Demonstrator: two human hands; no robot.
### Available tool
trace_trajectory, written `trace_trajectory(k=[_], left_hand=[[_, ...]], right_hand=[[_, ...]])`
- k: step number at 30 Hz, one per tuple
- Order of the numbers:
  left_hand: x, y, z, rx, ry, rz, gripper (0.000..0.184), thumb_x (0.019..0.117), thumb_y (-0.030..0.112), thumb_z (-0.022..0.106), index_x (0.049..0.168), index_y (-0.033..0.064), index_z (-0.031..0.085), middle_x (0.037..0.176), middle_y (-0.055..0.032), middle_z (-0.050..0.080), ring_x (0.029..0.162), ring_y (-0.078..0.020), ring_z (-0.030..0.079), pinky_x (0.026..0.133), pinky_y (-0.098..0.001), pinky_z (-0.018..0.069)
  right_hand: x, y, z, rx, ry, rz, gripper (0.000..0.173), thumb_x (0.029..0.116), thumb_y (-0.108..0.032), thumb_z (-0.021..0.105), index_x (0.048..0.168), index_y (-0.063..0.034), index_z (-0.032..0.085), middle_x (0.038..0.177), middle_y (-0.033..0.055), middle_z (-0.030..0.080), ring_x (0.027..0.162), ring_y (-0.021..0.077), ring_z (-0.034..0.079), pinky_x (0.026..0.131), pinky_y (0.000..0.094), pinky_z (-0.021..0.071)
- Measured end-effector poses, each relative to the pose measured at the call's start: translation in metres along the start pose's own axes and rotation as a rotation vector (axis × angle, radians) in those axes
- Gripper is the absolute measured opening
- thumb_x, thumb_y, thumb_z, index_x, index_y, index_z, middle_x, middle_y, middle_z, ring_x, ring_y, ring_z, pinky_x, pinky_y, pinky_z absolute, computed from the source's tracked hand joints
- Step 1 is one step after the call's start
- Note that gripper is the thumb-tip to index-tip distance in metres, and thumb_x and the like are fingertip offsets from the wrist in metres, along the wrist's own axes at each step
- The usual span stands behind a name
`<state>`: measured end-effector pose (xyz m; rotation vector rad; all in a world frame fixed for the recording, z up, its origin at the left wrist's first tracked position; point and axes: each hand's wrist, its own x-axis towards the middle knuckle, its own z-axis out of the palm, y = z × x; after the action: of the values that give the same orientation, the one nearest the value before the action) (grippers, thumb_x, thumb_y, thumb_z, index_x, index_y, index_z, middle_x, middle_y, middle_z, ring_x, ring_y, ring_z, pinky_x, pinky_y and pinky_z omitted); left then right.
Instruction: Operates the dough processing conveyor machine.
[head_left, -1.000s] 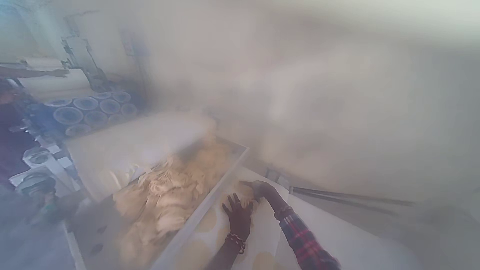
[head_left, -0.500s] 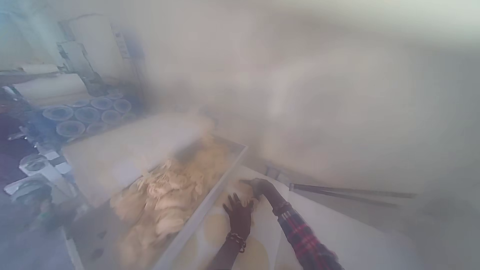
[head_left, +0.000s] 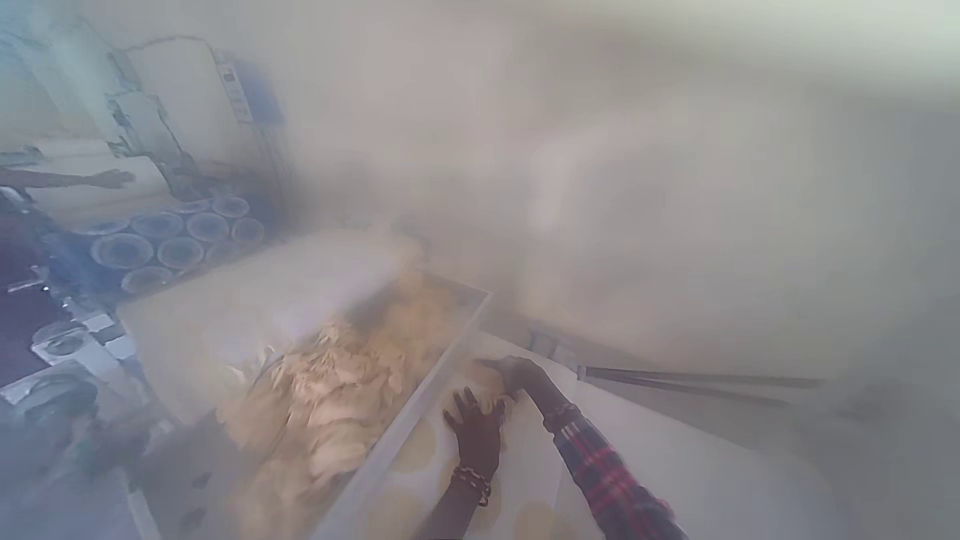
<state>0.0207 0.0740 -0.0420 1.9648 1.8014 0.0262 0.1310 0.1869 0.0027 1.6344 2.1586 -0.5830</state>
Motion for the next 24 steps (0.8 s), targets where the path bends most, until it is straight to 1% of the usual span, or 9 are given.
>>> trace_trajectory(k=[3, 5, 7, 10, 16, 18, 20, 23, 24], left_hand=[[-0.001, 0.002, 0.000, -0.005, -0.008, 0.007, 0.044, 0.1111, 0.031, 0.042, 0.154, 0.0406, 0.044, 0.168, -0.0276, 0.016, 0.155, -0.0534, 0.004, 0.115, -0.0804, 0.0057], [-0.002, 0.003, -0.001, 0.001, -0.015, 0.011, 0.045, 0.1111, 0.030, 0.042, 0.155, 0.0396, 0.044, 0.168, -0.0278, 0.015, 0.155, -0.0537, 0.004, 0.114, -0.0805, 0.0071], [-0.001, 0.005, -0.001, 0.011, -0.023, 0.008, 0.045, 0.1114, 0.030, 0.041, 0.156, 0.0393, 0.043, 0.168, -0.0278, 0.014, 0.155, -0.0533, 0.004, 0.114, -0.0802, 0.0079], [-0.001, 0.008, -0.001, 0.033, -0.041, 0.007, 0.046, 0.1115, 0.031, 0.041, 0.157, 0.0399, 0.041, 0.168, -0.0276, 0.014, 0.155, -0.0528, 0.003, 0.115, -0.0794, 0.0084], [-0.001, 0.008, 0.001, 0.044, -0.013, 0.020, 0.046, 0.1114, 0.031, 0.040, 0.156, 0.0411, 0.042, 0.168, -0.0281, 0.016, 0.154, -0.0550, 0.003, 0.113, -0.0822, 0.0052], [-0.002, 0.008, 0.001, 0.043, -0.007, 0.015, 0.045, 0.1112, 0.030, 0.041, 0.155, 0.0412, 0.043, 0.168, -0.0282, 0.017, 0.154, -0.0547, 0.003, 0.113, -0.0824, 0.0050], [-0.002, 0.007, 0.001, 0.049, -0.004, 0.011, 0.045, 0.1112, 0.030, 0.041, 0.155, 0.0414, 0.043, 0.168, -0.0275, 0.017, 0.154, -0.0543, 0.003, 0.113, -0.0819, 0.0049], [-0.003, 0.005, -0.001, 0.061, -0.004, 0.005, 0.046, 0.1111, 0.030, 0.042, 0.155, 0.0421, 0.043, 0.168, -0.0270, 0.016, 0.155, -0.0536, 0.002, 0.113, -0.0815, 0.0039], [-0.003, 0.004, -0.001, 0.055, -0.001, 0.001, 0.046, 0.1110, 0.030, 0.042, 0.155, 0.0422, 0.043, 0.168, -0.0268, 0.017, 0.155, -0.0533, 0.002, 0.114, -0.0814, 0.0033]], right_hand=[[-0.003, -0.001, -0.001, -0.018, -0.009, 0.020, 0.094, 0.0830, -0.002, 0.074, 0.161, -0.0314, 0.033, 0.139, 0.0252, 0.059, 0.127, 0.0456, 0.056, 0.098, 0.0671, 0.0448], [0.000, 0.002, 0.001, -0.015, -0.002, 0.015, 0.095, 0.0830, -0.003, 0.075, 0.162, -0.0337, 0.032, 0.140, 0.0248, 0.059, 0.128, 0.0456, 0.056, 0.099, 0.0669, 0.0445], [0.001, 0.006, 0.003, -0.005, 0.012, 0.008, 0.094, 0.0824, -0.003, 0.076, 0.161, -0.0333, 0.033, 0.140, 0.0244, 0.059, 0.129, 0.0454, 0.056, 0.099, 0.0670, 0.0441], [0.001, 0.008, 0.003, -0.002, 0.002, 0.018, 0.091, 0.0832, -0.004, 0.075, 0.160, -0.0294, 0.035, 0.141, 0.0242, 0.058, 0.130, 0.0451, 0.055, 0.100, 0.0671, 0.0440], [0.000, 0.009, 0.005, -0.021, 0.007, 0.025, 0.094, 0.0817, -0.005, 0.077, 0.161, -0.0317, 0.034, 0.139, 0.0242, 0.059, 0.128, 0.0450, 0.056, 0.099, 0.0665, 0.0447], [0.002, 0.008, 0.005, -0.025, 0.006, 0.020, 0.096, 0.0822, -0.004, 0.076, 0.161, -0.0359, 0.032, 0.139, 0.0244, 0.059, 0.128, 0.0454, 0.056, 0.098, 0.0670, 0.0451], [0.002, 0.007, 0.005, -0.026, 0.009, 0.011, 0.094, 0.0823, -0.004, 0.076, 0.161, -0.0334, 0.034, 0.139, 0.0252, 0.059, 0.127, 0.0458, 0.057, 0.098, 0.0668, 0.0452], [0.000, 0.002, 0.004, -0.028, 0.010, 0.010, 0.090, 0.0842, -0.004, 0.074, 0.160, -0.0324, 0.035, 0.141, 0.0245, 0.058, 0.129, 0.0452, 0.055, 0.100, 0.0662, 0.0440], [-0.001, 0.000, 0.003, -0.028, 0.009, 0.008, 0.091, 0.0840, -0.004, 0.074, 0.161, -0.0336, 0.034, 0.141, 0.0245, 0.058, 0.129, 0.0453, 0.055, 0.100, 0.0662, 0.0440]])
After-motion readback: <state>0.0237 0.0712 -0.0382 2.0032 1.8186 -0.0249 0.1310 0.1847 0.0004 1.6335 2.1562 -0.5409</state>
